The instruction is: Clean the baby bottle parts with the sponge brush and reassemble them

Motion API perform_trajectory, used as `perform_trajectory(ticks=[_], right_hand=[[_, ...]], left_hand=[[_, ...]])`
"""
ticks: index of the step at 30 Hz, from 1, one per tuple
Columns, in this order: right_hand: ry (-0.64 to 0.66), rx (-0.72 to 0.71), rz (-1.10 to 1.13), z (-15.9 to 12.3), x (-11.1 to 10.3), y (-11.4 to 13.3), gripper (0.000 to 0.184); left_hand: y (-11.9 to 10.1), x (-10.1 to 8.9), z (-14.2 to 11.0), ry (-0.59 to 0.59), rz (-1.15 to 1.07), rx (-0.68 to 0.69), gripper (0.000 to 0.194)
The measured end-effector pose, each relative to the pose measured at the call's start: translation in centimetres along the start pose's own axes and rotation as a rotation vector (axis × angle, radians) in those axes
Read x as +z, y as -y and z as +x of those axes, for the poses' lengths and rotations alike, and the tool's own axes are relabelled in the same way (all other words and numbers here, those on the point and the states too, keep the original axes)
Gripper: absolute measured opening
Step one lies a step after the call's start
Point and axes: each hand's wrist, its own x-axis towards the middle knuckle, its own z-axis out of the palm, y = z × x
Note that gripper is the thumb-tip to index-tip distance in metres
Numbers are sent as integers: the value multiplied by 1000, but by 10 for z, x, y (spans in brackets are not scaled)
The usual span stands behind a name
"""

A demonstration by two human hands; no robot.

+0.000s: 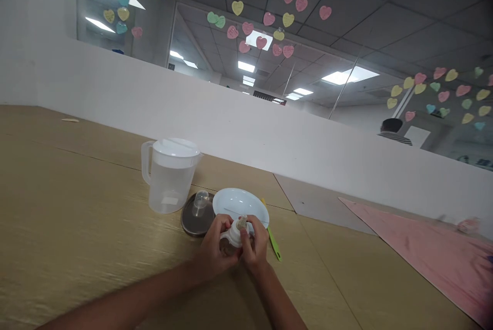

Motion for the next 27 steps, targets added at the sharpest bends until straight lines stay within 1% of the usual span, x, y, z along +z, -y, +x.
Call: perform_trajectory(ticks=[2,5,10,13,17,19,20,22,24,27], right_hand=[[-35,19,-1,0,0,-2,21],[-103,13,-35,3,-3,-3,23],[-196,-84,-140,5,-8,-1,26],[-214,-212,-174,4,-9,2,23],[-117,-494,-294,4,-10,14,11],[-93,-589,-367,6,-10,19,13],[-95,-605,-392,6,-10,21,15],[-106,-586,-415,7,-8,21,17],[-134,-528,-388,6,-6,17,15],[-242,-334,-247,3,-2,8,13]], left_hand=[[1,0,0,2,7,-7,35],[3,0,0,1,80,8,36],[5,0,1,23,199,60,47],[5,0,0,6,148,30,52],[6,-2,-2,12,65,5,43],[7,-4,-1,31,90,31,39],[7,-5,-1,40,116,50,35],[6,-6,1,49,168,92,30],[4,-6,2,51,193,119,33],[1,-4,4,57,210,110,43]])
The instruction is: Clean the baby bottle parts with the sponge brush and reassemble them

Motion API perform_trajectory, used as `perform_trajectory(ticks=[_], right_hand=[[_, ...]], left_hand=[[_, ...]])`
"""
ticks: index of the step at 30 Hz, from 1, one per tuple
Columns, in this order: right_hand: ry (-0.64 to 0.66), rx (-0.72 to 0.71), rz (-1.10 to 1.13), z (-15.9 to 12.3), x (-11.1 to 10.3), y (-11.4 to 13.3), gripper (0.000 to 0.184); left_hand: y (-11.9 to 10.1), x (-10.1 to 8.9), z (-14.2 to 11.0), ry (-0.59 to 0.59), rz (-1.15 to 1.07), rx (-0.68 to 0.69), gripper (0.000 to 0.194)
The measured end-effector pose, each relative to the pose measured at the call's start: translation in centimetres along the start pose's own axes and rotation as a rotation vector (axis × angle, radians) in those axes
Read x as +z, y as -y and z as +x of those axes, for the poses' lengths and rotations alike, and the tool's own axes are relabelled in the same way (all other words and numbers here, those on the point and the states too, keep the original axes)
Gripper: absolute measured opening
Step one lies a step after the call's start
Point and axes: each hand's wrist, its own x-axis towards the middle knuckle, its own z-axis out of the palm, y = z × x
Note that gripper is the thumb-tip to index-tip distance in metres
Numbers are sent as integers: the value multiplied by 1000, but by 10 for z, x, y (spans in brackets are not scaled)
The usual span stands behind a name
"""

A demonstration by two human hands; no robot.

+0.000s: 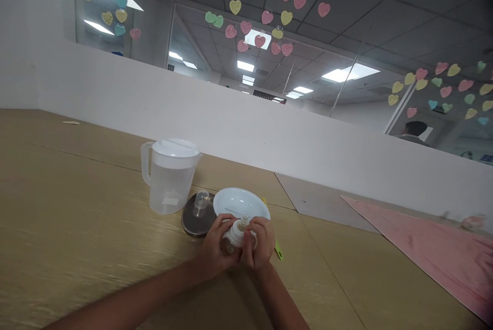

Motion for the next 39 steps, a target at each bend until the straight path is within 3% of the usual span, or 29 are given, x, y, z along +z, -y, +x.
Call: perform_trajectory(ticks=[3,5,10,13,16,19,23,29,34,39], right_hand=[[-43,210,146,-7,6,-4,14],[-41,232,218,-11,9,-4,15],[-186,329,251,-17,11,-4,13],[-119,421,306,-16,9,-4,21],[69,407,434,-13,5,-4,35],[192,410,488,-10,4,-4,38],[187,407,402,-8,3,-4,36],[283,372,339,-3,3,-3,42],[243,360,213,-2,6,-1,40],[239,365,118,2,7,3,31]], left_hand=[[2,2,-1,16,27,-39,52],[5,4,-2,1,36,-40,57],[9,5,-5,-1,54,-41,60],[10,5,-6,-19,82,-10,62],[11,5,-6,-35,87,36,64],[11,5,-7,-44,74,56,66],[9,4,-7,-40,48,52,68],[8,3,-6,-37,-4,58,75],[8,3,-6,-21,-29,17,71],[15,0,-9,59,22,75,74]])
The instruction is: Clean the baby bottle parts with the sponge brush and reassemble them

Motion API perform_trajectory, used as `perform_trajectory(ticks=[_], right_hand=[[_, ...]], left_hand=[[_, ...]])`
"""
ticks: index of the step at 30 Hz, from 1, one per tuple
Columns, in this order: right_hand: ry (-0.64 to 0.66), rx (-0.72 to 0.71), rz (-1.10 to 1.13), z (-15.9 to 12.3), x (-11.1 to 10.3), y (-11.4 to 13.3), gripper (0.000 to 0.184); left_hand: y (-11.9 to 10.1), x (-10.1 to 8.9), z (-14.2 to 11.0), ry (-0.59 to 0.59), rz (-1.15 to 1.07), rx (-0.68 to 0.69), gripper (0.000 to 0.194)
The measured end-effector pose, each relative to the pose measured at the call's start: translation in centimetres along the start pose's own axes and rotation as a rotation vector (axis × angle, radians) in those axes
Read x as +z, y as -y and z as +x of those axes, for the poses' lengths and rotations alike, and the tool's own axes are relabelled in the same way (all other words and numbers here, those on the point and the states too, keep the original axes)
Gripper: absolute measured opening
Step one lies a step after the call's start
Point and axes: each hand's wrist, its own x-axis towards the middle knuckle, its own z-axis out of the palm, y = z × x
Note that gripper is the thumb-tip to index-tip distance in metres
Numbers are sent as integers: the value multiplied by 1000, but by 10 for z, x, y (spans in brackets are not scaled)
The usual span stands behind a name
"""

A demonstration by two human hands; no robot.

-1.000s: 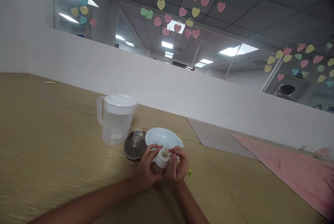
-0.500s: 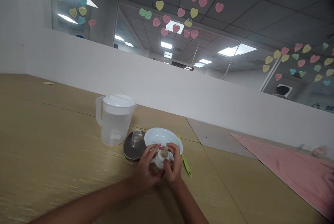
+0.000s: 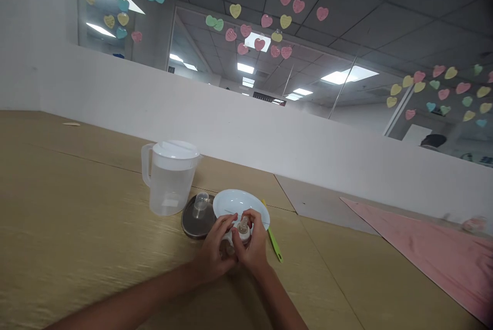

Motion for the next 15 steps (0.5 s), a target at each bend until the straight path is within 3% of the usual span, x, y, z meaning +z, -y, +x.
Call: perform_trajectory(ticks=[4,6,8,11,15], right_hand=[[-32,-41,-31,1,-1,-1,30],[-35,-63,-40,1,-1,-3,30],[-35,-83,-52,1,-1,-4,30],[-42,-117,-72,2,-1,-5,30],[-41,-130,-94,1,0,-6,30]], left_hand=[[12,-17,1,196,137,169,77],[18,-30,5,197,200,207,72],[24,-44,13,65,276,141,60],[41,-60,25,-130,478,-65,44],[68,-70,28,9,751,-116,46]])
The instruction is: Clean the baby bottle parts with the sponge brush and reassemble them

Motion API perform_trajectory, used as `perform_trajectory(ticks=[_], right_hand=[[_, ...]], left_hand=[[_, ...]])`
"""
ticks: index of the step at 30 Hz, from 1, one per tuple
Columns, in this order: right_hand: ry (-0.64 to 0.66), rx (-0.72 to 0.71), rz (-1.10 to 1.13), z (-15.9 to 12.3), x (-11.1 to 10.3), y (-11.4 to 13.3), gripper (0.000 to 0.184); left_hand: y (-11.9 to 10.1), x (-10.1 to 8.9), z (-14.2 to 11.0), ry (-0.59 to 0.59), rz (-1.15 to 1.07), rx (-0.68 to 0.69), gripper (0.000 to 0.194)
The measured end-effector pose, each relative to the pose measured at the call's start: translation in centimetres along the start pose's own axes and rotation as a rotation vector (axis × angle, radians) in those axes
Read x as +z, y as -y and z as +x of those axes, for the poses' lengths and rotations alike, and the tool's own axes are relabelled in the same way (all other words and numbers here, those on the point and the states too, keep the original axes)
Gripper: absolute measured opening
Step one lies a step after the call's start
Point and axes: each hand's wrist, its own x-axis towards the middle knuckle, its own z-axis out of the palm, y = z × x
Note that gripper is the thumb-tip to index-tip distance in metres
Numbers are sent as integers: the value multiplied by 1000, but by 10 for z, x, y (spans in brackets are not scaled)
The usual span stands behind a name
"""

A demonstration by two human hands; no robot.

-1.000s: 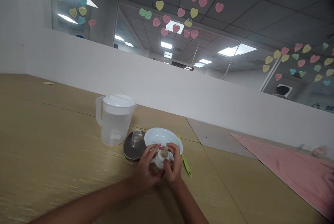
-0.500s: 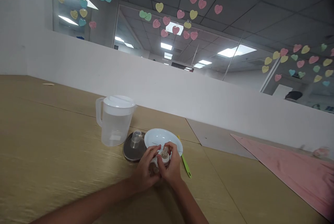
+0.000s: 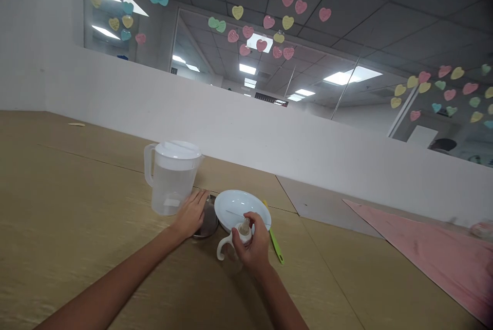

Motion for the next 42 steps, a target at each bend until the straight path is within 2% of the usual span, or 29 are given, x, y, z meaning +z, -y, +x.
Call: perform_trajectory(ticks=[3,6,8,10,13,15,17,19,21,23,25,28,31,33,38,42], right_hand=[[1,2,-18,-1,1,-1,31],[0,4,-24,-2,1,-2,30],[-4,-3,-17,-2,0,-3,32],[14,-19,13,-3,-1,-5,36],[43,-43,73,-5,-3,-5,48],[11,-75,66,-4,-4,-4,57],[-42,-158,18,-2,-6,-1,66],[-59,-293,-45,1,-7,2,67],[-47,-399,-91,3,-6,3,62],[-77,-418,-113,3,-4,2,57],[-146,-358,-108,0,-1,0,54],[-221,-201,-89,-6,2,-2,56],[-171,-69,-86,-8,0,-2,56],[-106,-60,-76,-6,-3,-2,50],[-45,-79,-32,-3,-3,0,43],[-72,-57,-33,-6,0,-2,44]], left_hand=[[4,4,-2,103,117,-26,37],[-4,0,-2,163,127,-95,29],[-10,-5,0,141,112,-121,26],[-15,-10,3,16,86,-83,21],[-24,-16,4,-287,-28,104,16],[-31,-17,0,-417,-157,292,17],[-40,-17,-5,-436,-273,495,16],[-50,-18,-11,-389,-327,634,13],[-58,-20,-15,-362,-324,678,15],[-63,-22,-17,-362,-302,693,21],[-68,-22,-19,-338,-316,654,29],[-75,-15,-25,-230,-467,475,47],[-82,-6,-32,-110,-614,325,66],[-84,-4,-35,-24,-679,276,73],[-83,-6,-35,158,-848,153,74],[-77,4,-39,143,-791,111,67]])
